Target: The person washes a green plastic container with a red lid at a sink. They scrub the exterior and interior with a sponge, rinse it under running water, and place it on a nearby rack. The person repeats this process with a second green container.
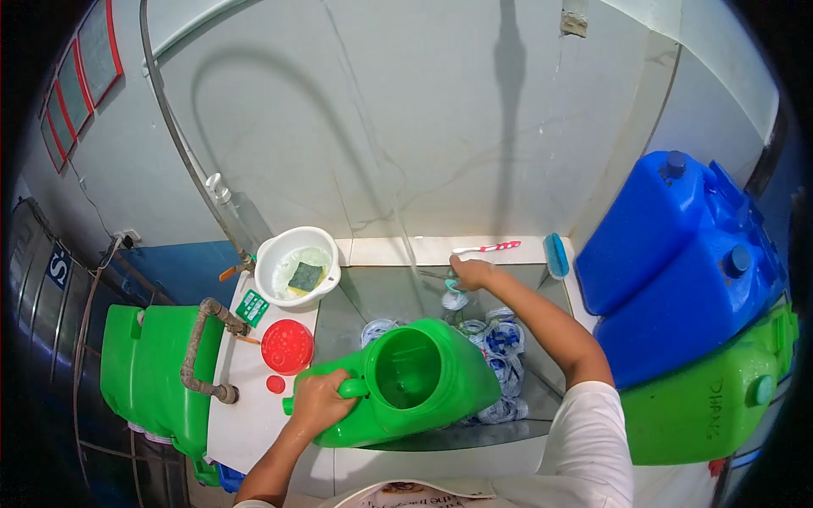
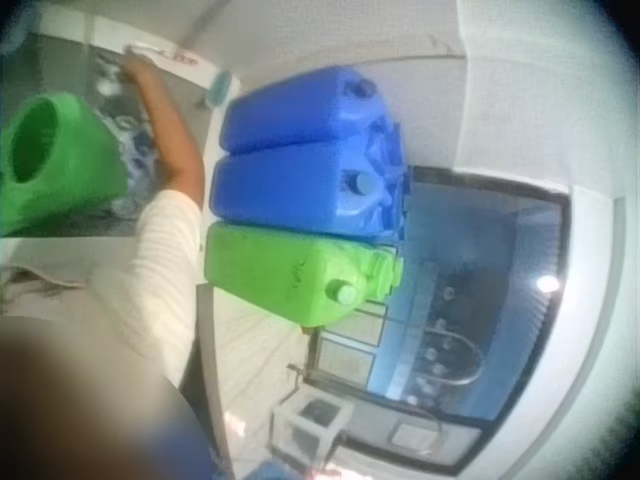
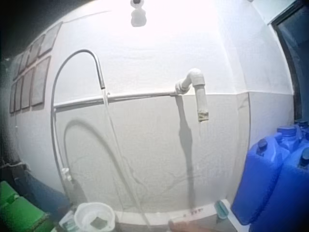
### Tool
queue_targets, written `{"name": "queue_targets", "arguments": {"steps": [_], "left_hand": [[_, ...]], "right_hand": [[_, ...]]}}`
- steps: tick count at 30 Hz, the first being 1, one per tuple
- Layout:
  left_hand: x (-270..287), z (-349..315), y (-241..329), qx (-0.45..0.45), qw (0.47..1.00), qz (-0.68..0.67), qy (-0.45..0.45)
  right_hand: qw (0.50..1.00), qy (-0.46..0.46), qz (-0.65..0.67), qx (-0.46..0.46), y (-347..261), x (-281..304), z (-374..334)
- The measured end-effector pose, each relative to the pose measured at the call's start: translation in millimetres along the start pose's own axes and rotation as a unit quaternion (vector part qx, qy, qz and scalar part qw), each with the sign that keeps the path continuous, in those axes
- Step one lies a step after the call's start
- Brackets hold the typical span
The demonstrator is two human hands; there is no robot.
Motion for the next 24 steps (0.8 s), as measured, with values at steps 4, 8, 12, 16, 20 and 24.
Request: {"name": "queue_targets", "arguments": {"steps": [4,8,12,16,20,24], "left_hand": [[-27.6,5.2,-6.2,0.019,0.999,0.011,-0.023],[-50.8,8.9,-12.4,0.049,0.998,-0.016,-0.038],[-75.2,14.8,-15.2,0.050,0.998,-0.021,-0.035],[-91.6,17.8,-10.0,0.039,0.998,-0.037,-0.036],[-90.8,28.1,-2.6,0.057,0.997,-0.010,-0.047],[-93.4,41.7,7.2,0.102,0.993,-0.035,-0.052]], "right_hand": [[0.963,0.097,-0.250,0.031,-0.3,-15.9,15.0],[0.988,-0.145,-0.033,0.049,-7.7,-21.5,31.6],[0.981,-0.184,-0.047,0.034,-22.8,-21.6,28.8],[0.987,-0.018,-0.114,0.116,-18.4,10.7,35.3],[0.975,0.186,-0.092,0.079,-28.0,37.7,50.2],[0.944,0.253,-0.208,0.041,-30.3,36.0,59.4]]}}
Point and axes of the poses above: each hand's wrist, its own z-axis towards the middle knuckle, its own x-axis out of the back of the hand, y = z × x, the point moved 4 cm from there along z, towards the middle knuckle, and after that the axes turned 12 degrees about x, right-handed, at the moved point
